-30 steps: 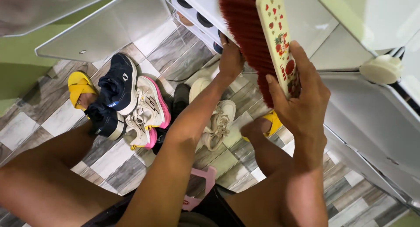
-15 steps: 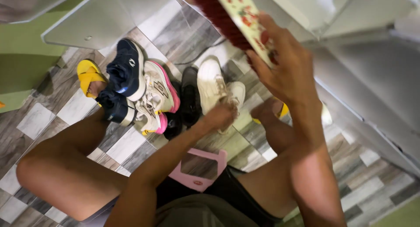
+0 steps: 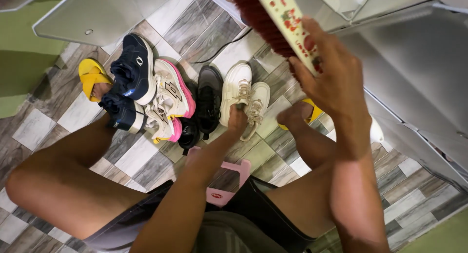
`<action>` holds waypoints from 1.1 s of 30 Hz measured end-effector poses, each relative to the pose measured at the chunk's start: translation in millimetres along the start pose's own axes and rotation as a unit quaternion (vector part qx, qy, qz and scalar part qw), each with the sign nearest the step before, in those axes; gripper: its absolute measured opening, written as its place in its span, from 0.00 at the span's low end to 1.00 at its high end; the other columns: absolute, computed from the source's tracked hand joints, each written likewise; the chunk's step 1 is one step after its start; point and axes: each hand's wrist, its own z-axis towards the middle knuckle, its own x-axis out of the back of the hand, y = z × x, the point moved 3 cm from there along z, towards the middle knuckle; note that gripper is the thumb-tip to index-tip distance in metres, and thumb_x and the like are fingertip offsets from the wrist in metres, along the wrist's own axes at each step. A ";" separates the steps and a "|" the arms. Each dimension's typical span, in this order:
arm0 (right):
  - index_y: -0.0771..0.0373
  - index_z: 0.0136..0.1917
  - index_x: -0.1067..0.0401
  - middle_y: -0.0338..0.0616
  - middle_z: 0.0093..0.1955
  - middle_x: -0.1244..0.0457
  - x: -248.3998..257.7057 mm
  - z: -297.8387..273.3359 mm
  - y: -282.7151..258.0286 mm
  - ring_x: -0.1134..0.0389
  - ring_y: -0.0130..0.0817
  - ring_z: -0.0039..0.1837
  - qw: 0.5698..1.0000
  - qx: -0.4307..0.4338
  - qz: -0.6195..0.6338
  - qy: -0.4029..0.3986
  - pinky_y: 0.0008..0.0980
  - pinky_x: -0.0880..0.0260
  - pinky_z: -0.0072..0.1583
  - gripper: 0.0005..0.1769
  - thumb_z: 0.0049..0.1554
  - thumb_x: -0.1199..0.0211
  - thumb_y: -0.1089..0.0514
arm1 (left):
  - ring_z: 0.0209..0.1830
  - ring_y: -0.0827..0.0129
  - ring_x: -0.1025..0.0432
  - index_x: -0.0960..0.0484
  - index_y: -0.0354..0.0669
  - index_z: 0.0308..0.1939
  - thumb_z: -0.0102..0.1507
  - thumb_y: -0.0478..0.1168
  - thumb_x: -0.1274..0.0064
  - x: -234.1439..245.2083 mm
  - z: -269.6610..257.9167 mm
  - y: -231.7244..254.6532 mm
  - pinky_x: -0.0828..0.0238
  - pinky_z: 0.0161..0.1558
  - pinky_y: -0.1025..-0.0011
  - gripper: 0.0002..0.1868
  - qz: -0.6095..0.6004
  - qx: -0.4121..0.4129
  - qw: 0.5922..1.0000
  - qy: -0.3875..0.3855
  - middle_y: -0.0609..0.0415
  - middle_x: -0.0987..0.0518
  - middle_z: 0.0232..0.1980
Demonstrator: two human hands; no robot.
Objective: The person is using a brush to clean dust off various pairs of shoes and sneakers before placing them into a modular shoe rack.
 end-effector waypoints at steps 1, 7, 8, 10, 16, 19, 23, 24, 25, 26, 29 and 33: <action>0.52 0.82 0.40 0.47 0.58 0.31 1.8 1.7 1.2 0.26 0.43 0.53 1.000 -0.001 0.002 -0.003 0.38 0.23 0.54 0.40 0.63 0.24 0.59 | 0.37 0.61 0.28 0.13 0.49 0.37 0.66 0.43 0.50 -6.5 6.4 3.7 0.45 0.46 0.53 0.10 -0.002 0.000 1.000 -0.003 0.57 0.20 0.34; 0.55 0.80 0.43 0.52 0.61 0.33 17.3 7.7 1.6 0.28 0.45 0.57 0.998 0.043 -0.008 0.048 0.39 0.25 0.58 0.40 0.62 0.25 0.63 | 0.32 0.63 0.23 0.13 0.51 0.32 0.63 0.41 0.54 6.7 3.0 -8.9 0.46 0.57 0.48 0.13 -0.173 0.018 0.981 0.089 0.53 0.17 0.31; 0.55 0.80 0.44 0.51 0.61 0.33 18.9 9.7 0.2 0.28 0.44 0.57 0.997 0.047 -0.001 0.055 0.38 0.25 0.58 0.40 0.63 0.25 0.63 | 0.32 0.63 0.23 0.13 0.50 0.33 0.65 0.40 0.55 12.0 0.8 -15.4 0.47 0.61 0.50 0.14 -0.177 0.000 0.978 0.109 0.53 0.17 0.31; 0.54 0.81 0.44 0.51 0.61 0.33 19.3 9.5 -2.4 0.28 0.44 0.57 0.997 0.044 0.007 0.060 0.37 0.25 0.59 0.40 0.64 0.25 0.64 | 0.31 0.62 0.23 0.13 0.48 0.34 0.66 0.39 0.56 28.7 -4.2 -27.1 0.47 0.65 0.52 0.14 -0.181 -0.023 0.975 0.125 0.53 0.17 0.31; 0.54 0.80 0.44 0.46 0.56 0.33 18.3 7.1 -5.1 0.29 0.40 0.53 0.999 0.015 0.025 0.043 0.36 0.25 0.55 0.38 0.64 0.25 0.62 | 0.47 0.61 0.25 0.14 0.41 0.43 0.64 0.63 0.55 107.1 -9.3 -67.7 0.48 0.61 0.52 0.29 -0.163 0.042 0.986 0.011 0.48 0.17 0.45; 0.53 0.81 0.44 0.43 0.55 0.33 15.4 4.2 -2.9 0.29 0.39 0.52 0.999 0.022 0.017 0.032 0.35 0.26 0.54 0.39 0.65 0.25 0.61 | 0.52 0.56 0.27 0.17 0.41 0.52 0.53 0.78 0.60 126.1 -28.6 -58.3 0.52 0.59 0.45 0.47 -0.036 0.032 0.999 -0.008 0.47 0.19 0.52; 0.52 0.80 0.43 0.43 0.56 0.33 13.9 1.1 -0.5 0.29 0.39 0.51 0.999 0.015 0.026 0.025 0.37 0.25 0.55 0.38 0.65 0.26 0.60 | 0.52 0.58 0.27 0.13 0.47 0.47 0.65 0.70 0.61 62.8 -26.8 -15.3 0.55 0.65 0.45 0.35 -0.100 -0.014 0.982 -0.159 0.52 0.16 0.46; 0.52 0.80 0.43 0.44 0.56 0.33 13.3 0.8 -0.1 0.28 0.40 0.51 0.999 0.013 0.033 0.023 0.38 0.25 0.55 0.37 0.66 0.26 0.60 | 0.46 0.63 0.23 0.11 0.48 0.45 0.70 0.66 0.61 42.9 -24.9 -8.7 0.55 0.68 0.45 0.31 -0.146 -0.009 0.972 -0.182 0.54 0.15 0.43; 0.52 0.80 0.43 0.44 0.56 0.33 14.4 0.2 -2.8 0.28 0.40 0.51 0.999 0.012 0.035 0.023 0.38 0.25 0.55 0.37 0.66 0.26 0.60 | 0.46 0.63 0.23 0.11 0.48 0.45 0.70 0.66 0.61 51.1 -28.2 -15.1 0.55 0.68 0.45 0.31 -0.146 -0.009 0.972 -0.183 0.54 0.15 0.43; 0.52 0.80 0.42 0.45 0.57 0.33 15.1 0.7 -5.4 0.28 0.41 0.51 0.999 0.005 0.043 0.024 0.38 0.25 0.55 0.36 0.66 0.26 0.60 | 0.44 0.63 0.22 0.11 0.46 0.43 0.70 0.67 0.60 58.9 -29.7 -26.4 0.52 0.69 0.51 0.32 -0.195 0.033 0.963 -0.185 0.53 0.14 0.41; 0.53 0.79 0.41 0.47 0.58 0.33 21.8 2.9 -14.5 0.28 0.43 0.51 0.998 -0.005 0.057 0.026 0.39 0.25 0.56 0.34 0.66 0.27 0.60 | 0.43 0.60 0.22 0.12 0.41 0.42 0.65 0.70 0.52 84.3 -34.5 -53.0 0.42 0.62 0.57 0.34 -0.293 0.116 0.940 -0.135 0.49 0.16 0.40; 0.54 0.78 0.41 0.49 0.56 0.33 24.6 1.2 -18.3 0.28 0.45 0.51 0.998 -0.012 0.056 0.026 0.41 0.25 0.56 0.33 0.67 0.27 0.60 | 0.43 0.44 0.26 0.13 0.30 0.40 0.43 0.65 0.36 38.5 -15.7 -31.2 0.30 0.47 0.53 0.40 -0.322 0.227 0.880 0.267 0.32 0.18 0.42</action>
